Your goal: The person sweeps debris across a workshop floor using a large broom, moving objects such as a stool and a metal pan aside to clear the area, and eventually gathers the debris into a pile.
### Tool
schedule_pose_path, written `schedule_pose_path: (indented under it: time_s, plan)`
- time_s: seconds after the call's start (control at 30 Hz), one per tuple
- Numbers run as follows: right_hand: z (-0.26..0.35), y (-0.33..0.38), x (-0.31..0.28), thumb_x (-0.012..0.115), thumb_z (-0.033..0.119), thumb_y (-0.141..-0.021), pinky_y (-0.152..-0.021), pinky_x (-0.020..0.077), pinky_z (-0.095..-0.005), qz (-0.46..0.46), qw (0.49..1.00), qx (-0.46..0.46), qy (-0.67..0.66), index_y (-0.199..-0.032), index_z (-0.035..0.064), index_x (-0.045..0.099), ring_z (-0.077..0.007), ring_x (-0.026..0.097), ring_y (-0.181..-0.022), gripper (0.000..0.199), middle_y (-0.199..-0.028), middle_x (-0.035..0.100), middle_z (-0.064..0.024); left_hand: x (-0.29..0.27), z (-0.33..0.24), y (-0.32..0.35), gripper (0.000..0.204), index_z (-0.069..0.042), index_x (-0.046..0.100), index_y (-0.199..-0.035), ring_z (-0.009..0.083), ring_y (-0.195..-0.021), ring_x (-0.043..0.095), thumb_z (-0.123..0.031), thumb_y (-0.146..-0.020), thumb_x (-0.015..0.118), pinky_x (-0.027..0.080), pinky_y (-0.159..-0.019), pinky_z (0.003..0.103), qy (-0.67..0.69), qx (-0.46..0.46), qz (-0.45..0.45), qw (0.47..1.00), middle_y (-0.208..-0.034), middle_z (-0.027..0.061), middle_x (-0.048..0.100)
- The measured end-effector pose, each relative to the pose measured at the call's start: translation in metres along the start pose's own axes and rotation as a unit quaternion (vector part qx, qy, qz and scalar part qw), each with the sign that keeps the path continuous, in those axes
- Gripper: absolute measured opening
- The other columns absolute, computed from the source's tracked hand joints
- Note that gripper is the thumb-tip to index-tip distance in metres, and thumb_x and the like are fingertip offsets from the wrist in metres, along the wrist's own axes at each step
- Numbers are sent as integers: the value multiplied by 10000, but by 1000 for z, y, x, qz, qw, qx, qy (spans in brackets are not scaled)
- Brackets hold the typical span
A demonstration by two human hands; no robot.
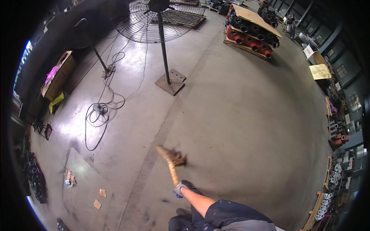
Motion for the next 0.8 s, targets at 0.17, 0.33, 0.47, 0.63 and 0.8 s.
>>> schedule_pose_path:
  time_s: [0.17,0.33,0.47,0.63,0.8]
  plan:
    - [104,263,78,630,34,-688,-333,377,-301,195,952,-207,114,-918,117,465,-151,467,-412,295,-578,485,-53,-59,-19,12,241,-18,541,-1050,234,-869,593,-141,-843,522,520,-716,366,24,10,-66,997,-978,137,571]
    - [167,307,-27,696,143,-683,-367,442,-342,73,890,-427,146,-1003,100,523,-152,507,-449,366,-620,543,-46,-93,-32,72,231,-21,547,-1043,230,-881,592,-142,-849,513,522,-729,368,-361,194,-13,912,-973,133,571]
    - [190,311,-141,469,309,-850,-300,357,-344,-91,931,-354,11,-775,145,458,-160,416,-364,180,-537,464,-33,-136,8,82,254,-8,535,-1051,248,-837,604,-143,-837,544,543,-677,374,-205,132,-29,969,-985,143,569]
    - [279,257,-222,445,127,-812,-284,275,-290,-166,929,-277,-178,-632,153,388,-159,319,-308,190,-436,335,-10,-174,76,95,293,-1,520,-1085,277,-800,604,-157,-839,555,549,-619,369,188,-95,-189,959,-965,170,574]
    - [331,190,-113,405,243,-811,-330,159,-315,31,975,-117,-188,-507,215,234,-162,220,-337,349,-449,215,20,-148,78,139,293,30,524,-1081,278,-804,600,-135,-840,543,551,-614,373,184,-139,-233,945,-947,180,577]
Point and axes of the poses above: each hand's wrist, its own y-axis away from the middle knuckle, its own x-axis out of the palm, z = x × y, the point moved 10 cm from there along -y, towards the middle knuckle
